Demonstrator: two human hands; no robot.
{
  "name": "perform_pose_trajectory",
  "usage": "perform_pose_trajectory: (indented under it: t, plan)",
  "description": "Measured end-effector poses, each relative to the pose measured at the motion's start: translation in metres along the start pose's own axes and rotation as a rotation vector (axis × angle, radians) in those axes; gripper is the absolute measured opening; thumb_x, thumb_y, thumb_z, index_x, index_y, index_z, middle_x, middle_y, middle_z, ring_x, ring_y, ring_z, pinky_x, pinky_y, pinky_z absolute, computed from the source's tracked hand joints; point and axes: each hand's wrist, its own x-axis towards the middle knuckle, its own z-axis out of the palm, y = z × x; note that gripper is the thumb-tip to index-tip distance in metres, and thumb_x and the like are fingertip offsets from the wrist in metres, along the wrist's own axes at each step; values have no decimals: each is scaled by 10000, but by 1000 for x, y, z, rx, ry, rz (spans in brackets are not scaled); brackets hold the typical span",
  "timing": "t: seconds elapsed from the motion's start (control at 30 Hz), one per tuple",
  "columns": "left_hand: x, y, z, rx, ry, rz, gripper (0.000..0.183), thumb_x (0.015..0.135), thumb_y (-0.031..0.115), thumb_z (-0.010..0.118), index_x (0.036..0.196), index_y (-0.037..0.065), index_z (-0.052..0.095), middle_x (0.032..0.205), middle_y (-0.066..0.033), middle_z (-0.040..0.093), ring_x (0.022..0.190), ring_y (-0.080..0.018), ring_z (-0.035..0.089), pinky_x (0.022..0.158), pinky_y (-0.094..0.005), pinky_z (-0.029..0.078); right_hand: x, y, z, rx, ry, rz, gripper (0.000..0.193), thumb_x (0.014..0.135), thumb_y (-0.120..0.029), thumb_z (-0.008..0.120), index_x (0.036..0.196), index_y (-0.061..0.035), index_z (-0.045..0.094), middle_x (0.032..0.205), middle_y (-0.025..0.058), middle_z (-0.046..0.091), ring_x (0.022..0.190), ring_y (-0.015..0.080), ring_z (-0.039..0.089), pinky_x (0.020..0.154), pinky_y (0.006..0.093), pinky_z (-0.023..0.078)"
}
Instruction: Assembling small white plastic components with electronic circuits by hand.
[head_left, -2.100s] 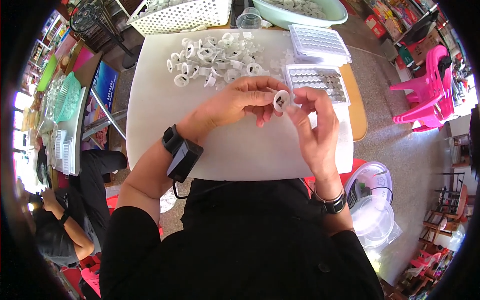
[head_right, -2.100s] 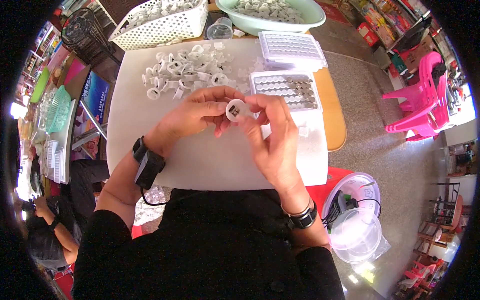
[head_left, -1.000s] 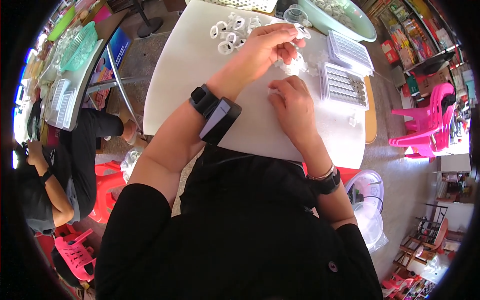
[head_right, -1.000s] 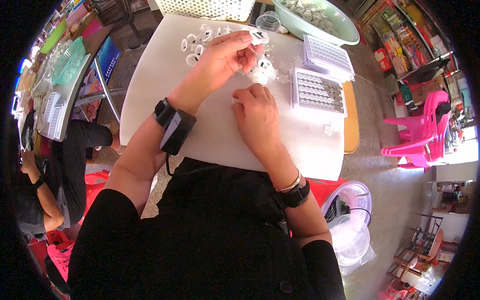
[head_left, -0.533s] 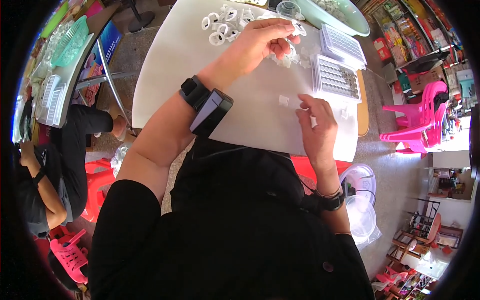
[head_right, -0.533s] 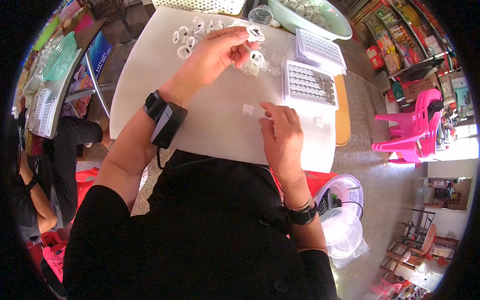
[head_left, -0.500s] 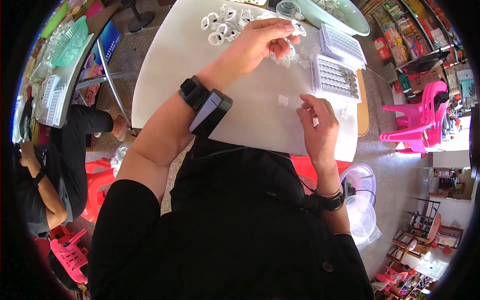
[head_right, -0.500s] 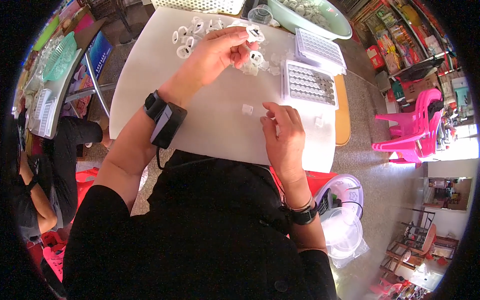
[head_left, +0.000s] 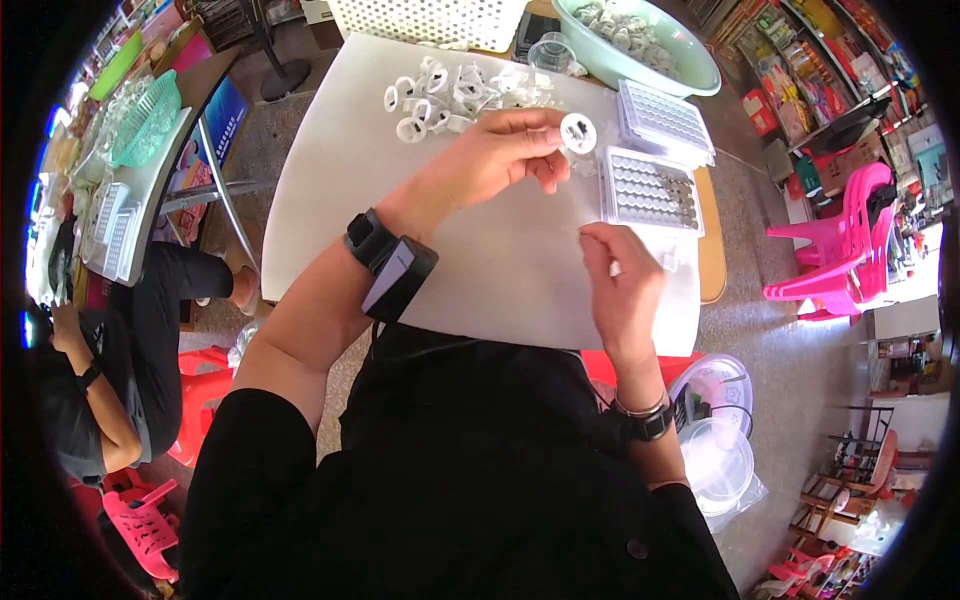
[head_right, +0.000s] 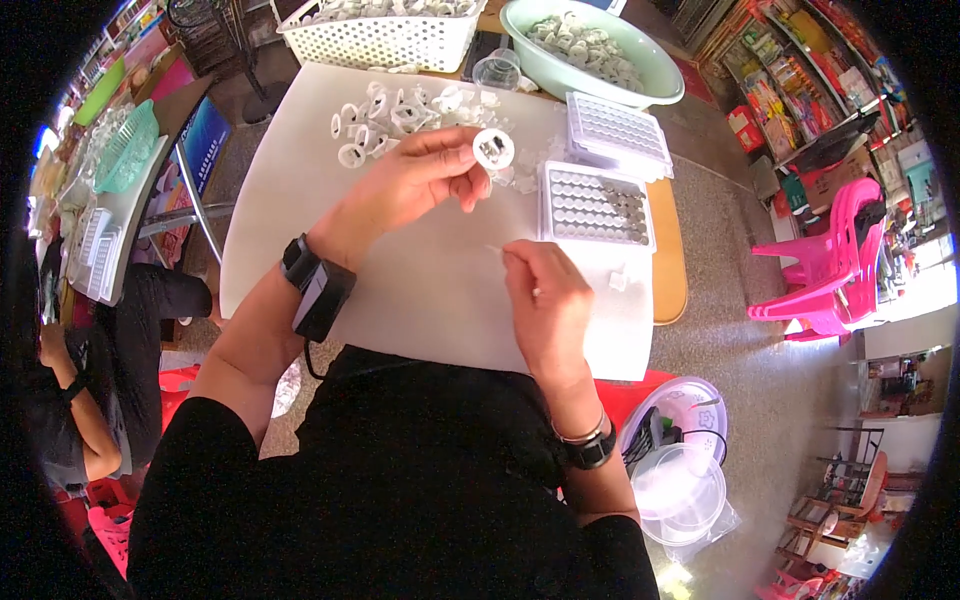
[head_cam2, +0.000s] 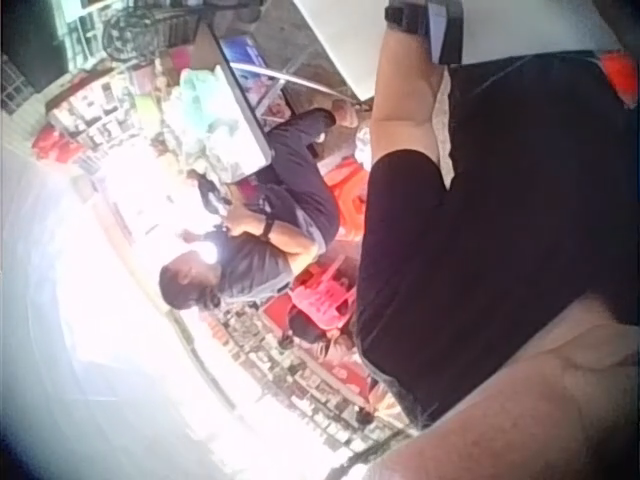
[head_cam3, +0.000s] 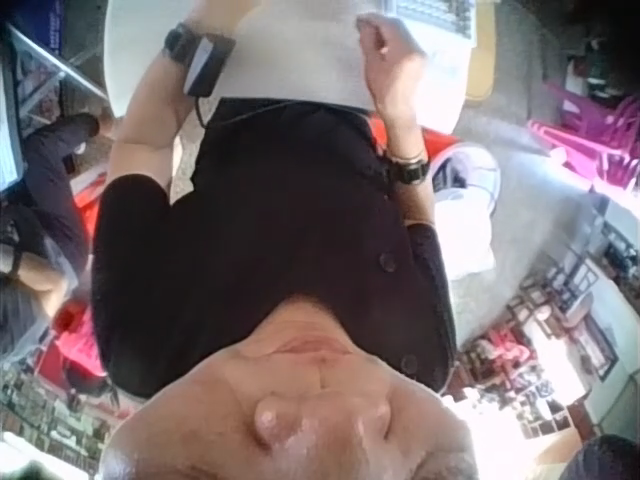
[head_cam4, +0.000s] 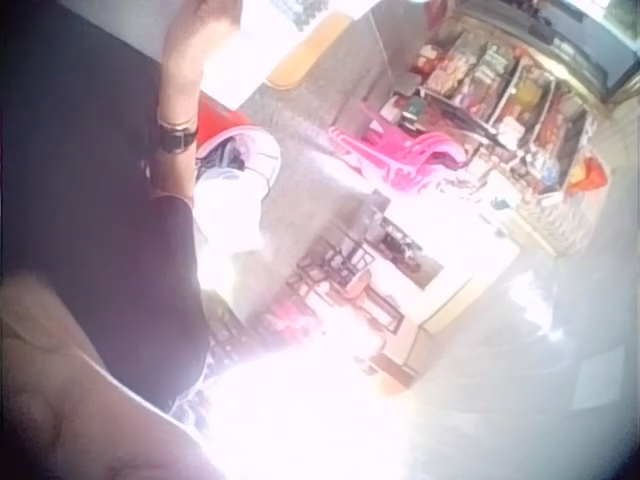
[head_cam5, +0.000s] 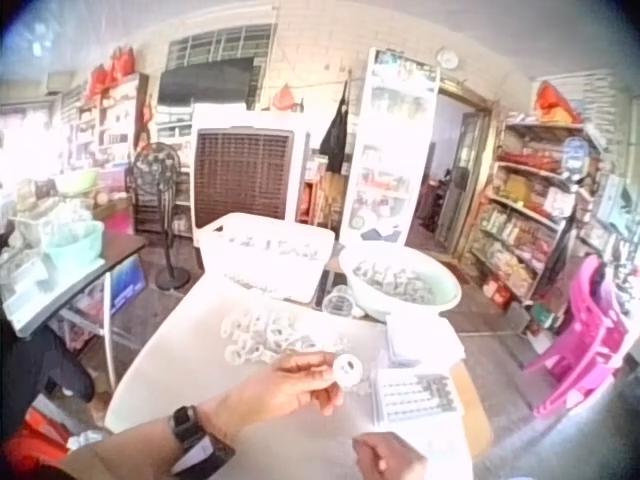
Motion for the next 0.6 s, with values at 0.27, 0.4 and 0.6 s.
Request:
perform_pose_trajectory:
  t: [0.27, 0.4, 0.6]
  plan:
    - [-3, 2, 21, 161, -89, -159, 313, 985, 180, 498, 1226, -11, 560, 842, -76, 628, 752, -150, 611, 692, -282, 506, 18, -13, -21, 238, 203, 36, 124, 833, 30, 643, 950, -10, 657, 858, 69, 657, 719, 124, 615, 659, 253, 498]
    - [-2, -3, 20, 153, -108, -190, 302, 976, 158, 516, 1226, -2, 575, 842, -71, 633, 748, -146, 612, 678, -271, 508, 23, -20, -17, 83, 212, -73, 129, 833, 34, 633, 945, -25, 652, 863, 94, 647, 729, 180, 634, 644, 278, 500]
    - [-2, -5, 23, 225, -145, -168, 291, 968, 132, 524, 1222, 1, 582, 837, -65, 627, 736, -140, 611, 672, -268, 512, 25, -16, -14, -20, 205, -126, 151, 818, 35, 633, 946, -43, 650, 862, 104, 634, 748, 246, 640, 649, 315, 509]
